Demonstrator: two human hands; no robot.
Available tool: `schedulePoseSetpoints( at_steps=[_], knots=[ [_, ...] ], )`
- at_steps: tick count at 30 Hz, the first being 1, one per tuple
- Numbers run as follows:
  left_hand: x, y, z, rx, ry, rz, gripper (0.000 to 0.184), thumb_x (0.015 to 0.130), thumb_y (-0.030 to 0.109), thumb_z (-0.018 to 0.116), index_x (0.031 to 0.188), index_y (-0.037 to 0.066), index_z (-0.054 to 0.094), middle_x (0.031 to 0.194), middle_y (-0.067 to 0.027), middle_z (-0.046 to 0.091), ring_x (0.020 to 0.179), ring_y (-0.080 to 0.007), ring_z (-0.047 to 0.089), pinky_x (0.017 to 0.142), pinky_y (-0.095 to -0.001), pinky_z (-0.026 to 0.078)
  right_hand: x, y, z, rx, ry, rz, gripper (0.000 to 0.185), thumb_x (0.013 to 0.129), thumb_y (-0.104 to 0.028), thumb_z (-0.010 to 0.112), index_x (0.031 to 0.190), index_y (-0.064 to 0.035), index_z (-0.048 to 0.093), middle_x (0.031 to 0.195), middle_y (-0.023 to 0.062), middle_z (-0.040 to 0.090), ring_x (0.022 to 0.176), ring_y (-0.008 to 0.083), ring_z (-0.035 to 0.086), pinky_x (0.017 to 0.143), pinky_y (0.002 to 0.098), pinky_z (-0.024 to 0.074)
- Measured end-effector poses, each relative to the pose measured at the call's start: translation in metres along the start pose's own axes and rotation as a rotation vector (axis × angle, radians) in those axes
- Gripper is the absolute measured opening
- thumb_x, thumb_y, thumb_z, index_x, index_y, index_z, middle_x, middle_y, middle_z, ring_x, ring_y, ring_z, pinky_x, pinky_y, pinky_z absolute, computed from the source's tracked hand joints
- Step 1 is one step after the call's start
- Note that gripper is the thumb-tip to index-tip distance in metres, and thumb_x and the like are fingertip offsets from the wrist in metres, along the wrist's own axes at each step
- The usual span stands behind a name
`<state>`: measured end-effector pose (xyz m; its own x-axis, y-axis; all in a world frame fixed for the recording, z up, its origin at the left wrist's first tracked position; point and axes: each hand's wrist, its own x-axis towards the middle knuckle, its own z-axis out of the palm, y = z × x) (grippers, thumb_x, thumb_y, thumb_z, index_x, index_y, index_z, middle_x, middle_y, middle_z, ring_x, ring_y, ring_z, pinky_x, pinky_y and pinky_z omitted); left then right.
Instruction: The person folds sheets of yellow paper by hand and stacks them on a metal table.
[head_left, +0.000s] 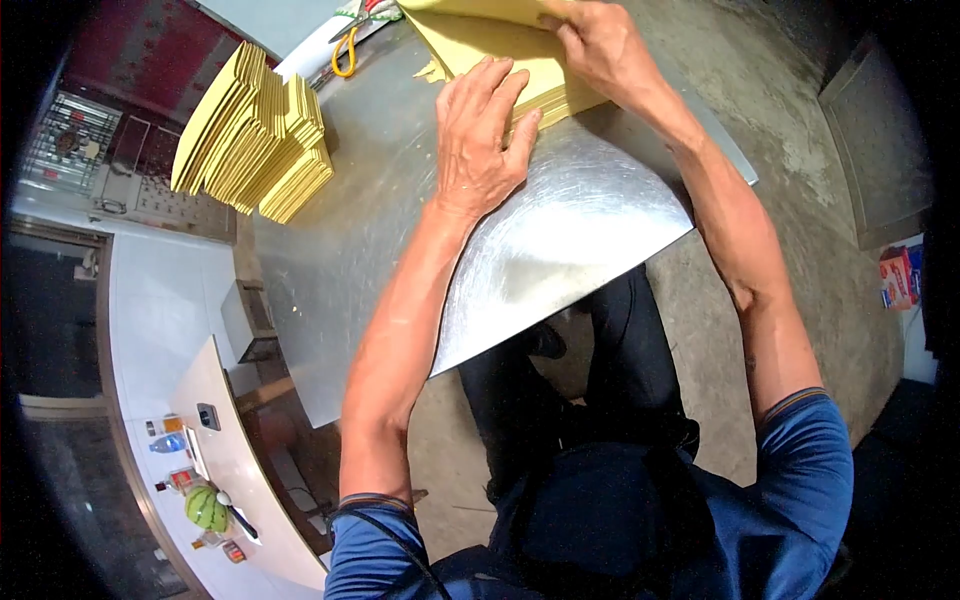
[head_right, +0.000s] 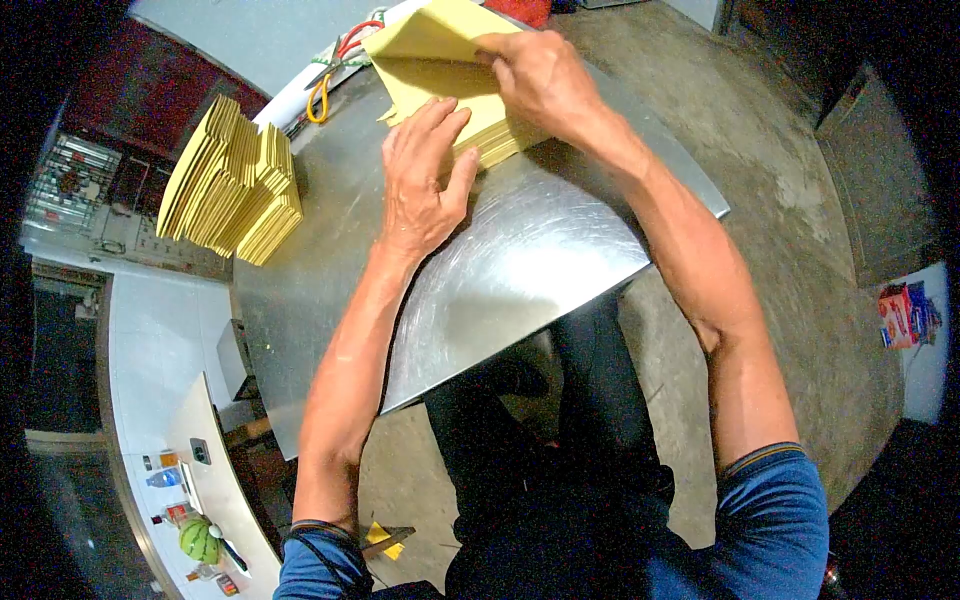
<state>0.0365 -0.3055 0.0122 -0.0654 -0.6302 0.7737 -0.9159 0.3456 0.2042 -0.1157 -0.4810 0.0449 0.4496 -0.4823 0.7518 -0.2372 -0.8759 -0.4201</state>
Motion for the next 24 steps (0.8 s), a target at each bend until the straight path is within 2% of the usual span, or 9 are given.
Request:
schedulePoseSetpoints(
  at_steps=[3,4,5,9,10,13,17,20,24],
  knots=[
    [-0.003,-0.005,0.002,0.032,-0.041,0.006,0.043,0.098,0.01,0.074,0.141,0.006,0.07,0.149,-0.0174,0.067,0.147,-0.0348,0.057,0.124,-0.0508,0.038,0.011,0.018,0.003,0.069,0.278,0.264,0.035,0.097,-0.006,0.059,0.127,-0.0071,0.076,0.103,0.0237,0.078,0.093,0.043,0.077,0.085,0.0467,0.0611],
    [-0.003,-0.005,0.002,0.024,-0.045,0.003,0.043,0.099,0.01,0.073,0.141,0.006,0.07,0.149,-0.017,0.067,0.147,-0.0348,0.057,0.124,-0.0511,0.037,0.012,-0.002,-0.027,0.132,0.126,0.552,0.032,0.096,-0.018,0.08,0.118,0.0028,0.072,0.108,0.0177,0.075,0.099,0.0252,0.07,0.094,0.0367,0.0563],
    [-0.004,-0.004,0.001,0.02,-0.048,-0.001,0.042,0.099,0.01,0.073,0.141,0.006,0.07,0.149,-0.0167,0.067,0.147,-0.0348,0.057,0.124,-0.0514,0.037,0.012,-0.015,-0.034,0.272,0.218,0.542,0.036,0.095,-0.019,0.081,0.122,0.0035,0.072,0.115,0.0182,0.076,0.104,0.0252,0.07,0.097,0.0366,0.0563],
    [-0.003,-0.004,-0.002,0.004,-0.06,-0.008,0.043,0.099,0.01,0.073,0.141,0.005,0.07,0.149,-0.0157,0.067,0.146,-0.0351,0.056,0.124,-0.0511,0.038,0.011,0.005,-0.009,0.196,0.416,-0.058,0.042,0.094,0.001,0.055,0.13,-0.0063,0.073,0.105,0.0237,0.078,0.092,0.0425,0.076,0.081,0.045,0.061],
    [-0.004,-0.007,0.0,-0.027,-0.053,-0.017,0.043,0.099,0.01,0.072,0.142,0.005,0.069,0.148,-0.0163,0.067,0.145,-0.0359,0.057,0.124,-0.0502,0.039,0.009,-0.001,-0.007,0.076,0.219,-0.027,0.049,0.09,0.007,0.052,0.134,-0.0064,0.07,0.107,0.0235,0.078,0.092,0.0408,0.077,0.08,0.0436,0.0614],
    [-0.002,-0.003,-0.011,-0.194,-0.067,-0.13,0.04,0.105,0.013,0.067,0.143,0.0,0.067,0.146,-0.0181,0.068,0.141,-0.0364,0.059,0.12,-0.0458,0.044,-0.007,-0.025,-0.009,0.197,0.114,-0.233,0.048,0.086,0.007,0.061,0.129,-0.0083,0.075,0.106,0.0196,0.079,0.09,0.0344,0.079,0.079,0.0408,0.0626],
    [-0.015,0.017,-0.026,-1.01,0.316,-0.786,0.045,0.115,0.03,0.055,0.15,0.003,0.059,0.152,-0.0158,0.064,0.141,-0.0276,0.06,0.118,-0.0519,0.049,-0.012,-0.031,-0.001,0.269,-0.043,-0.422,0.029,0.085,-0.003,0.078,0.114,-0.0097,0.079,0.098,0.0109,0.081,0.084,0.0283,0.079,0.076,0.0388,0.0633],
    [-0.047,0.03,-0.074,-1.493,0.372,-0.997,0.063,0.115,0.047,0.051,0.159,0.004,0.042,0.159,-0.0255,0.052,0.147,-0.0451,0.053,0.116,-0.0655,0.049,-0.019,-0.051,-0.007,0.229,-0.181,-0.531,0.026,0.082,-0.002,0.081,0.107,-0.0048,0.079,0.087,0.0102,0.075,0.079,0.0285,0.075,0.07,0.04,0.06],
    [-0.089,0.071,-0.124,-1.147,0.414,-1.156,0.079,0.112,0.044,0.06,0.171,0.009,0.02,0.165,-0.0321,0.041,0.145,-0.0489,0.054,0.112,-0.0629,0.054,-0.032,-0.085,-0.005,0.232,-0.226,-0.707,0.027,0.078,-0.011,0.085,0.102,-0.0056,0.073,0.083,0.0076,0.069,0.079,0.0281,0.072,0.066,0.0423,0.0578]
  ],
)
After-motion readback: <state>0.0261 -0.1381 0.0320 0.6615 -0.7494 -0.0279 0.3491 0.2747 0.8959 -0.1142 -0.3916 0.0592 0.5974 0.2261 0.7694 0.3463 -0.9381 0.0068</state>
